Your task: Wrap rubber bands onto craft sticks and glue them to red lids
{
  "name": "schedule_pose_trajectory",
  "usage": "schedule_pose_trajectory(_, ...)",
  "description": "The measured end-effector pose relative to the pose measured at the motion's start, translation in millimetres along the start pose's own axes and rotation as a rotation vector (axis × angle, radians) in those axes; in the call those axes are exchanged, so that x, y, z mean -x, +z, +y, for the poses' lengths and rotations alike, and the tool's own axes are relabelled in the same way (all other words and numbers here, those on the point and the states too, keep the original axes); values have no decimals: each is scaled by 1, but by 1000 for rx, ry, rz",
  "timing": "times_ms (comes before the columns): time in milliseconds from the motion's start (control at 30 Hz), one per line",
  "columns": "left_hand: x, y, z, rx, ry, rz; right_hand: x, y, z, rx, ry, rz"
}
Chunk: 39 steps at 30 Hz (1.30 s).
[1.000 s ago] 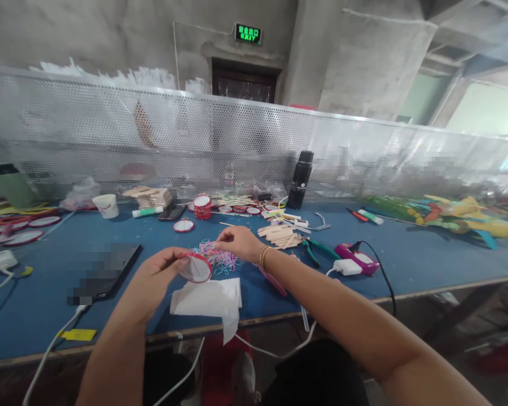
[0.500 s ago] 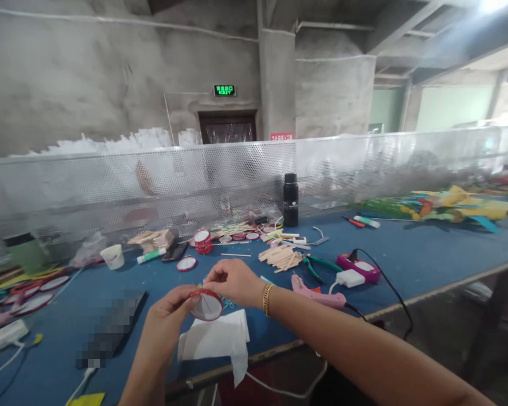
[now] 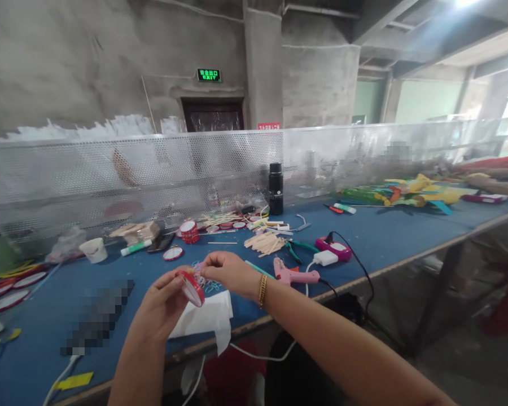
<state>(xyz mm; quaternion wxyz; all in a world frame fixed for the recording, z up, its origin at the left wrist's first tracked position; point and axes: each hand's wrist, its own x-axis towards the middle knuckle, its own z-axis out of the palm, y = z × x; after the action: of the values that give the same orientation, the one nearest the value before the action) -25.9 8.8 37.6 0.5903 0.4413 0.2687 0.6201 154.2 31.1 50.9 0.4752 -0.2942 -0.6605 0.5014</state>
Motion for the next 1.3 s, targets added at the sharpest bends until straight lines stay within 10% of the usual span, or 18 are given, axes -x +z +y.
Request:
schedule_pose_trajectory(333,4,-5,-4,95,-6,-354,19,22,4,-188,-51,280)
schedule_pose_trajectory(833,17,-3,29,-257,91,13,35,50,-7,323,-369,504)
schedule_pose_trajectory(1300,12,-9,20,-318,119,-196,36,44,-6,499,-501,470)
